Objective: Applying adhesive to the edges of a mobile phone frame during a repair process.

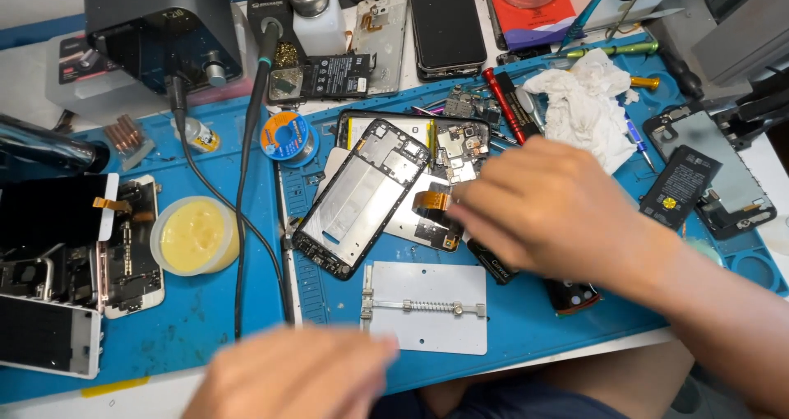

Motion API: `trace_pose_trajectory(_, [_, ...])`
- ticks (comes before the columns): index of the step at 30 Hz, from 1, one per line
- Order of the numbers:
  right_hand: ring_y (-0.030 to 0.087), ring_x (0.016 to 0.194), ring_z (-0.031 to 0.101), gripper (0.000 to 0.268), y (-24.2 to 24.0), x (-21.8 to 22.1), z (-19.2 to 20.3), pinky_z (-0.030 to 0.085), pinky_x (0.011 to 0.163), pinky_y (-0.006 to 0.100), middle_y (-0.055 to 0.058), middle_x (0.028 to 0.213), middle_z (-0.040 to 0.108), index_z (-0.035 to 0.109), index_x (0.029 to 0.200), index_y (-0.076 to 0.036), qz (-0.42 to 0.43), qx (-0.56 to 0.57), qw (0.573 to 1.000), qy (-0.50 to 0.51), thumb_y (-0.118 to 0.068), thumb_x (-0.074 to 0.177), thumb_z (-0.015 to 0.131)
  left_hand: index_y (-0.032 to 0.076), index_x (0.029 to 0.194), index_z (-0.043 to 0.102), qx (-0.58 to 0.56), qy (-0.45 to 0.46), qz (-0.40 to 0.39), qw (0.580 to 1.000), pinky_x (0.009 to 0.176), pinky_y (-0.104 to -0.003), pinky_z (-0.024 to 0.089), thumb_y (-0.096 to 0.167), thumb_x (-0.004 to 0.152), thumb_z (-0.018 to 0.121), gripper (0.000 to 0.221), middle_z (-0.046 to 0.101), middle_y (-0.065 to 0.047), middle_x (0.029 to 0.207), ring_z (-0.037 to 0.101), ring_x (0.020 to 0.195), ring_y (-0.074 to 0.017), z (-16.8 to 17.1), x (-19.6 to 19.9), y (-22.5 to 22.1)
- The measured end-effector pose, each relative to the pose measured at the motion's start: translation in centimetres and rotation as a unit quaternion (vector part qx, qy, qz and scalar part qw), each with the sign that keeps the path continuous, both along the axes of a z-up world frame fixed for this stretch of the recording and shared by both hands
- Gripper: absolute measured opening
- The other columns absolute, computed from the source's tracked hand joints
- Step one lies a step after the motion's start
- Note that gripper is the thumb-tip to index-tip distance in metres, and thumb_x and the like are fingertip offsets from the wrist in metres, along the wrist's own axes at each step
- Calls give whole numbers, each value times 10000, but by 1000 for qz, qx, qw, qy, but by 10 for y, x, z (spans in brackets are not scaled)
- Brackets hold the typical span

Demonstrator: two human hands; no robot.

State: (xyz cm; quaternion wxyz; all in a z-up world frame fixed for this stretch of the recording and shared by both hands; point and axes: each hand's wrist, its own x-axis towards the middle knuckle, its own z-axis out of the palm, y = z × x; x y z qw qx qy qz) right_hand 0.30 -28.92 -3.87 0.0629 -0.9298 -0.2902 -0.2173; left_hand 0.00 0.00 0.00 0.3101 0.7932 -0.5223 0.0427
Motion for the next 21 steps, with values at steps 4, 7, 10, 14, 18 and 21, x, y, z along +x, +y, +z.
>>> trace_pose_trajectory(4, [269,637,597,187,-14,17,-10,472,571,379,46,747,605,679,881,-110,-62,-9,998,-22,-249,1006,667,4,1050,685,-20,-58,19,998,688,-382,548,64,925,629,149,742,-108,979,702,788,-267,-6,48,-23])
trace_pose_trajectory(7, [249,731,610,108,-17,22,-15,485,600,368,82,861,634,709,899,-54,-48,60,996,-44,-122,980,729,48,1004,669,-19,-103,78,991,603,-372,491,45,937,622,82,691,-67,853,670,738,-263,-27,73,-40])
trace_pose_trajectory(10, [290,808,610,115,-23,19,-22,494,674,386,133,959,632,705,979,-36,-27,64,997,-29,-150,974,721,79,1023,685,-5,-207,102,973,521,-362,452,43,954,644,87,639,-34,815,608,675,-228,-42,87,-46])
trace_pose_trajectory(14, [306,823,621,132,-26,18,-23,510,701,395,149,985,624,695,991,-21,-18,80,996,-21,-142,952,728,-36,1044,689,-120,-223,15,967,548,-343,457,-63,937,638,122,672,-131,834,609,647,-264,-47,93,-42])
trace_pose_trajectory(18, [300,794,620,130,-25,16,-22,513,681,390,151,971,622,696,978,-15,-12,76,997,-20,-132,943,742,-63,997,682,-171,-219,3,961,517,-344,480,-75,906,653,96,674,-179,804,620,613,-277,-54,93,-35])
trace_pose_trajectory(21, [300,771,612,117,-22,15,-21,497,649,386,145,955,621,677,963,-17,-7,83,996,-21,-128,956,714,-80,993,659,-200,-185,19,962,516,-322,492,-144,871,663,137,677,-167,779,613,598,-258,-56,93,-35])
